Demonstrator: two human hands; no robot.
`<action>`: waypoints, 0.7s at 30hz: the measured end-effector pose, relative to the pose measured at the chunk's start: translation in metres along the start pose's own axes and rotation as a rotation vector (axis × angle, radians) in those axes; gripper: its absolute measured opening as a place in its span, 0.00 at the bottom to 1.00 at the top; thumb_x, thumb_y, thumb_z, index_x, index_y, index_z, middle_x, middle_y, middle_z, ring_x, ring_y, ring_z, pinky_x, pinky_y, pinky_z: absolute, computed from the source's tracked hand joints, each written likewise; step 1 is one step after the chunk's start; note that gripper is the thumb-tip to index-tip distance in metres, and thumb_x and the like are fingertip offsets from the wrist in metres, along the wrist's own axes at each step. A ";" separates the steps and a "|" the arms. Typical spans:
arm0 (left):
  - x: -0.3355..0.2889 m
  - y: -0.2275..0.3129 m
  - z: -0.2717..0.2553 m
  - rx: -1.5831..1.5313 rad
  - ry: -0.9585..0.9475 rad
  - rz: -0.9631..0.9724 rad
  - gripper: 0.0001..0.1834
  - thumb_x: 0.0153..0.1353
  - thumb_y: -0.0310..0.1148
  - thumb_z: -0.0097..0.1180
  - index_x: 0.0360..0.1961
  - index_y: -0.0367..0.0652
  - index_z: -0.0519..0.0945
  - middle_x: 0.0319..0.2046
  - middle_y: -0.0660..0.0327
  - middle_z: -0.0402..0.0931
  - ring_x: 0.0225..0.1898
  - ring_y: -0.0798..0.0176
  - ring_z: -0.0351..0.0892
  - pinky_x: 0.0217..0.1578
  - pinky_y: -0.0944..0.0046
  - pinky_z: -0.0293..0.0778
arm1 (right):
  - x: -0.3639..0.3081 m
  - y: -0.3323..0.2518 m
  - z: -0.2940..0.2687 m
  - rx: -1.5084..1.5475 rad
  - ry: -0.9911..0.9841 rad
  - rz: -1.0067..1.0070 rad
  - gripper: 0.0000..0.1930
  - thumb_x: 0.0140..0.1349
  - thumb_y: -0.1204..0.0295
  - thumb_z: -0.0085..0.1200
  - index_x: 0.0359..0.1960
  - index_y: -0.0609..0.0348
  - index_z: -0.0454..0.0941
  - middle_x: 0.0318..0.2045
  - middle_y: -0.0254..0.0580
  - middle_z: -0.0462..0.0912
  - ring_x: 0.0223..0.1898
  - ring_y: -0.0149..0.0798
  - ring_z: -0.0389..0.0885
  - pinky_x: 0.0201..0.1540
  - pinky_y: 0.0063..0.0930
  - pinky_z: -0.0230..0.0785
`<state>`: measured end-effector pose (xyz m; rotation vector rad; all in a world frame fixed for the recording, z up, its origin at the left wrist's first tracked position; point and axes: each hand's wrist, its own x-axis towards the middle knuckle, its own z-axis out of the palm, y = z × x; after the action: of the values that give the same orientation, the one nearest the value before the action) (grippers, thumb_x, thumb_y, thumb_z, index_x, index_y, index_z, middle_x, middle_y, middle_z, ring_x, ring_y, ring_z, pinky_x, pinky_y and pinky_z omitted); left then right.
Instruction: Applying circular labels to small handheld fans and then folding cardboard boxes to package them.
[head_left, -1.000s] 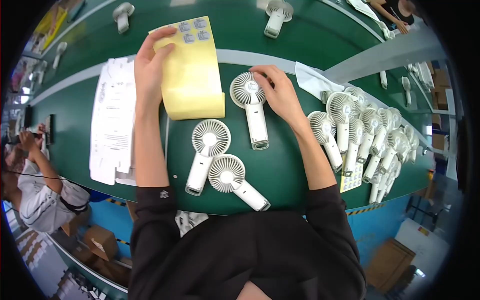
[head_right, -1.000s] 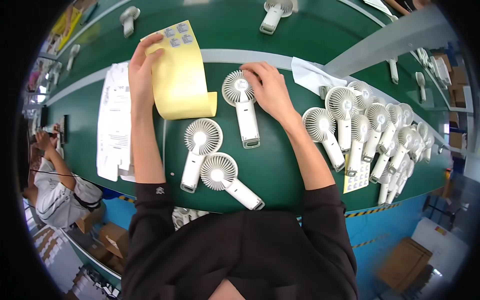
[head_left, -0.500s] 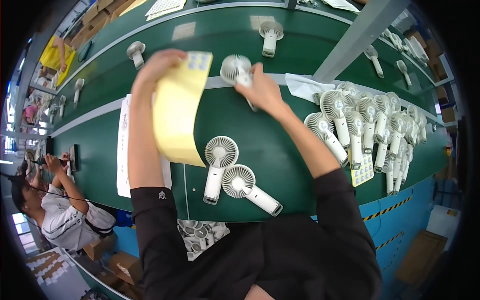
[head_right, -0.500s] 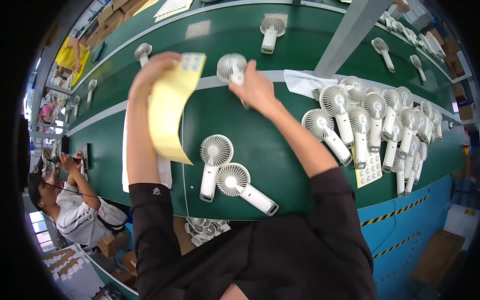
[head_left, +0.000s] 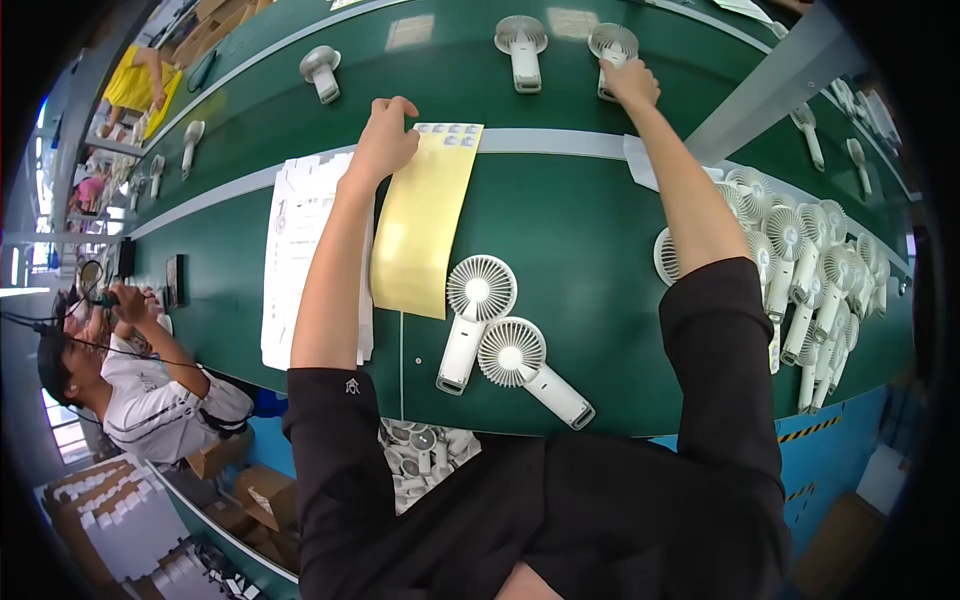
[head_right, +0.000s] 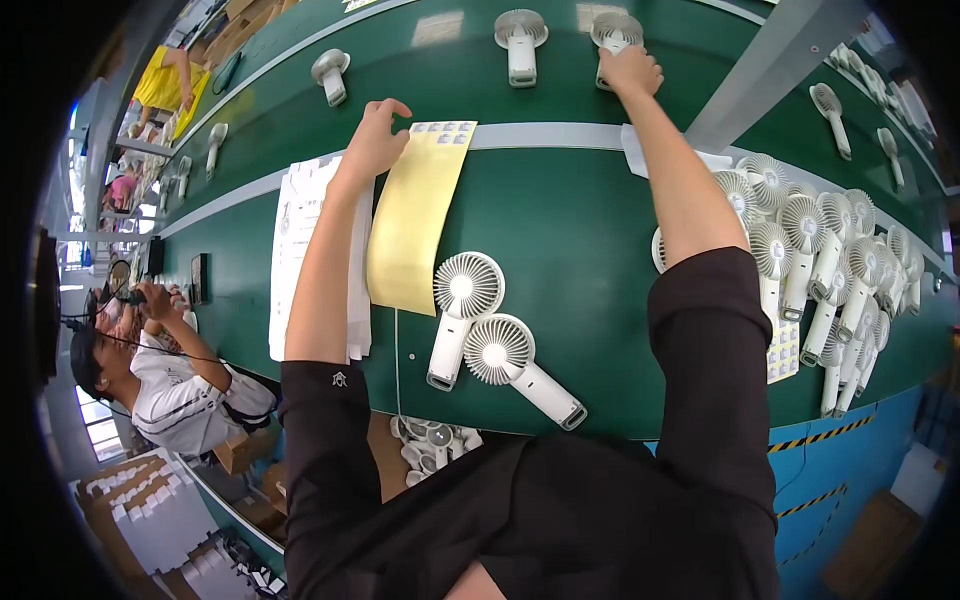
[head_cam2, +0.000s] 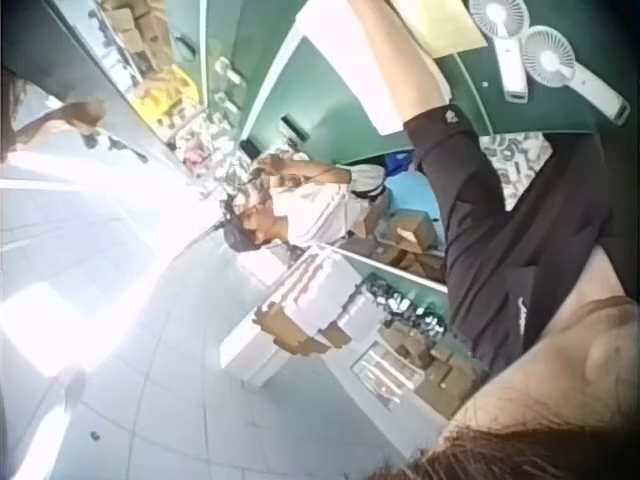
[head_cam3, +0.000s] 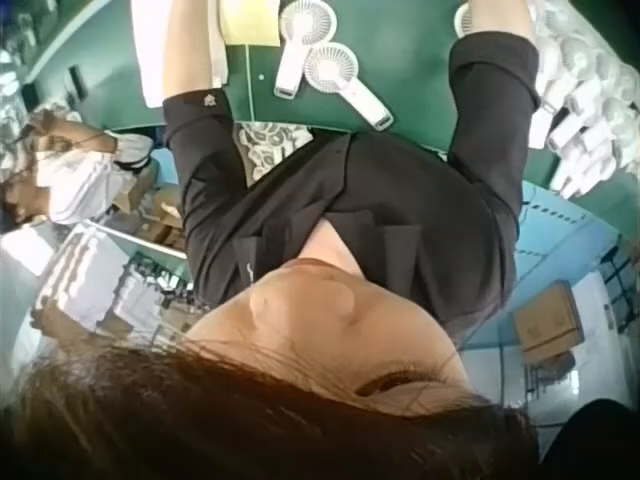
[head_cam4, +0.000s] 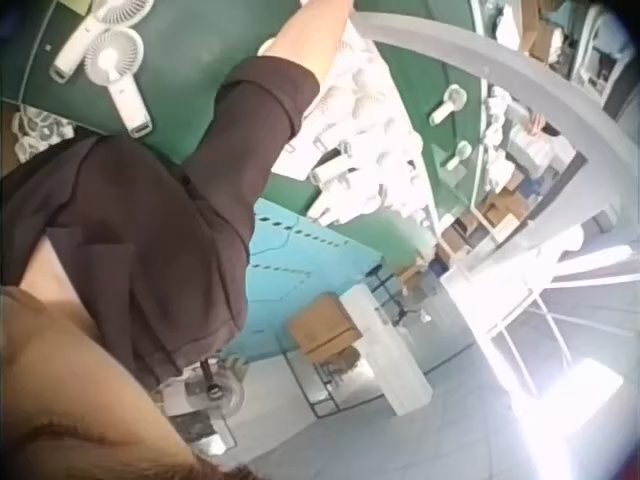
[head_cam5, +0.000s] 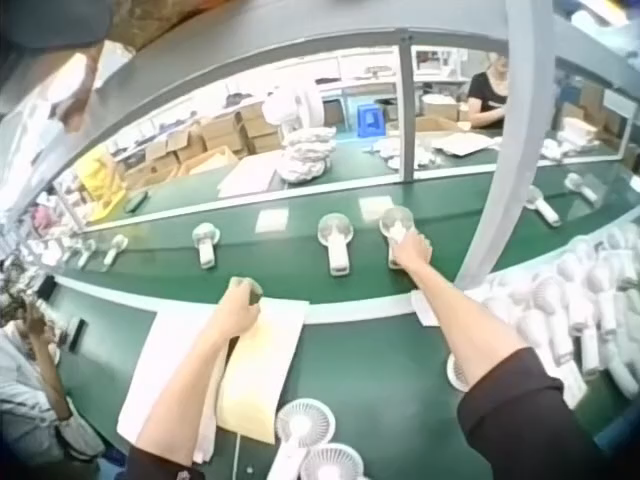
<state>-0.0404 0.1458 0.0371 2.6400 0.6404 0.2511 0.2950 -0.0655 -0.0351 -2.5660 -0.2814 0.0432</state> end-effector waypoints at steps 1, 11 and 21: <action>-0.001 0.010 0.001 0.067 -0.028 -0.081 0.21 0.62 0.37 0.56 0.54 0.40 0.72 0.53 0.46 0.73 0.51 0.46 0.78 0.53 0.55 0.74 | 0.017 0.013 -0.001 0.094 -0.085 0.039 0.37 0.54 0.49 0.63 0.56 0.70 0.75 0.51 0.55 0.82 0.54 0.51 0.80 0.58 0.45 0.69; -0.015 0.031 0.037 0.286 -0.147 -0.337 0.58 0.42 0.71 0.69 0.58 0.30 0.67 0.51 0.40 0.73 0.54 0.42 0.77 0.48 0.48 0.78 | -0.096 -0.019 -0.043 0.893 -0.471 -0.102 0.23 0.62 0.61 0.63 0.49 0.68 0.73 0.32 0.45 0.82 0.28 0.35 0.83 0.31 0.27 0.76; -0.007 0.013 0.066 0.042 0.133 -0.287 0.50 0.41 0.64 0.74 0.51 0.30 0.74 0.51 0.43 0.70 0.56 0.44 0.68 0.58 0.52 0.69 | -0.224 0.014 -0.083 1.411 -0.780 0.103 0.16 0.72 0.62 0.52 0.50 0.64 0.72 0.35 0.39 0.79 0.35 0.31 0.80 0.38 0.26 0.75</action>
<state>-0.0244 0.1092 -0.0170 2.5445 1.0665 0.3318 0.0862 -0.1678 0.0216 -1.0574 -0.2497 0.9225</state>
